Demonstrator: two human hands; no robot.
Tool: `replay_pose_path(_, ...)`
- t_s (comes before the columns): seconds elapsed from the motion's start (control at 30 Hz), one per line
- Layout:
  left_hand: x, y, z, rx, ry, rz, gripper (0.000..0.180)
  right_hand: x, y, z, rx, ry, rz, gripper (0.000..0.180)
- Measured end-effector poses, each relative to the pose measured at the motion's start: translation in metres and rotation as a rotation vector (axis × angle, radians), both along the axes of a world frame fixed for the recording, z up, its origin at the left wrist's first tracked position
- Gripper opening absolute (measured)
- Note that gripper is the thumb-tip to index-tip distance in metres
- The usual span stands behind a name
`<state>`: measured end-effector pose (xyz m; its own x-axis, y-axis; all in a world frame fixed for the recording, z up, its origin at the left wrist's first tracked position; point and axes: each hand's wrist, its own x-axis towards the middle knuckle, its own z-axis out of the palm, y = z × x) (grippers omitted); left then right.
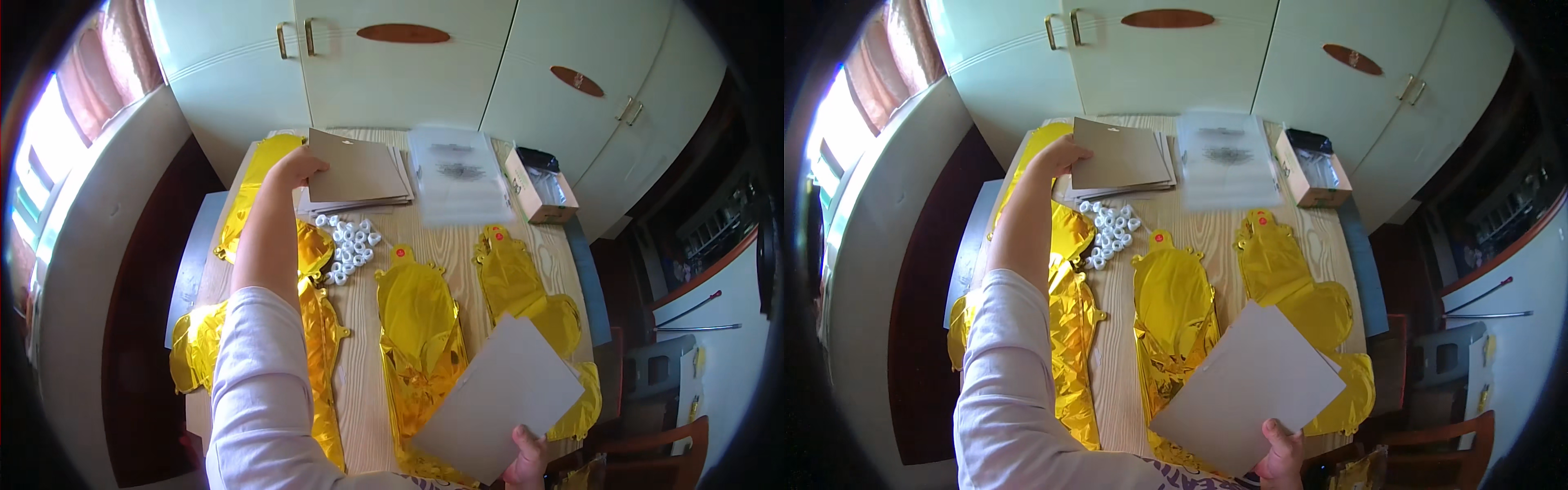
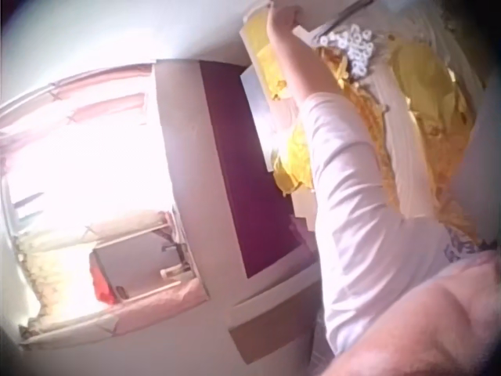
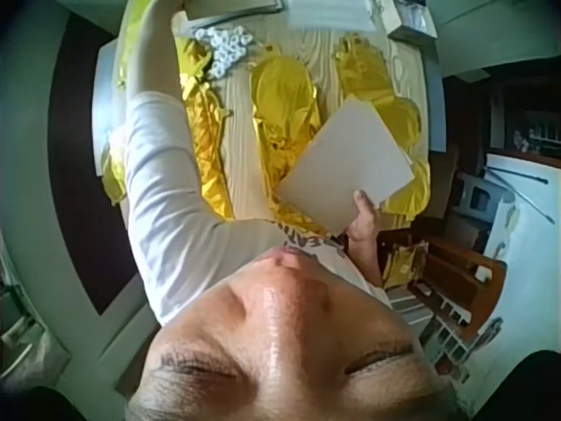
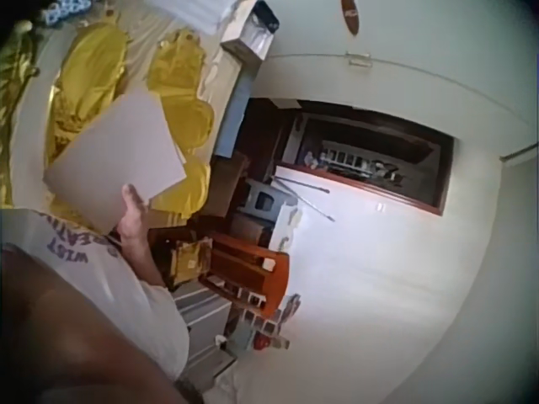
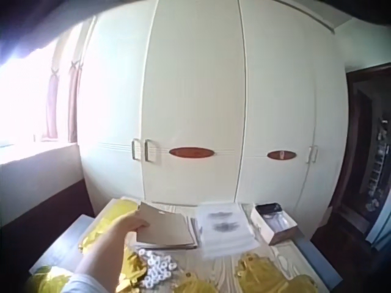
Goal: Folding gold foil decorations and placing them into cardboard packaging inserts.
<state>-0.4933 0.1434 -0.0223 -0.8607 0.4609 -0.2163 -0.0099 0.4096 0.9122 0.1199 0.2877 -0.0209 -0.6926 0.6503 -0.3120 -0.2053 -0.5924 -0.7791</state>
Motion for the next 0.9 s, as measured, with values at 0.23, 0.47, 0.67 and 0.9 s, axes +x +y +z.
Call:
replay_pose_path(0.23, 0.053, 0.028, 0.004, -0.937, 0.866, 0.308, 0.073, 0.000, 0.006, -0.018, 0.149, -0.111, 0.048, 0.049)
replay_pose_path(0.47, 0.307, 0.008, 0.068, 0.140, -0.050, -0.544, 0.033, 0.017, 0.007, -0.020, 0.185, 0.072, 0.176, 0.049)
replay_pose_path(0.67, 0.490, -0.058, 0.055, 0.390, -0.178, -0.532, 0.034, 0.065, -0.029, -0.012, 0.288, 0.071, 0.229, 0.045)
replay_pose_path(0.9, 0.583, -0.102, 0.019, 0.392, 0.253, -0.361, 0.029, 0.110, -0.062, -0.014, 0.505, 0.068, 0.242, 0.022)
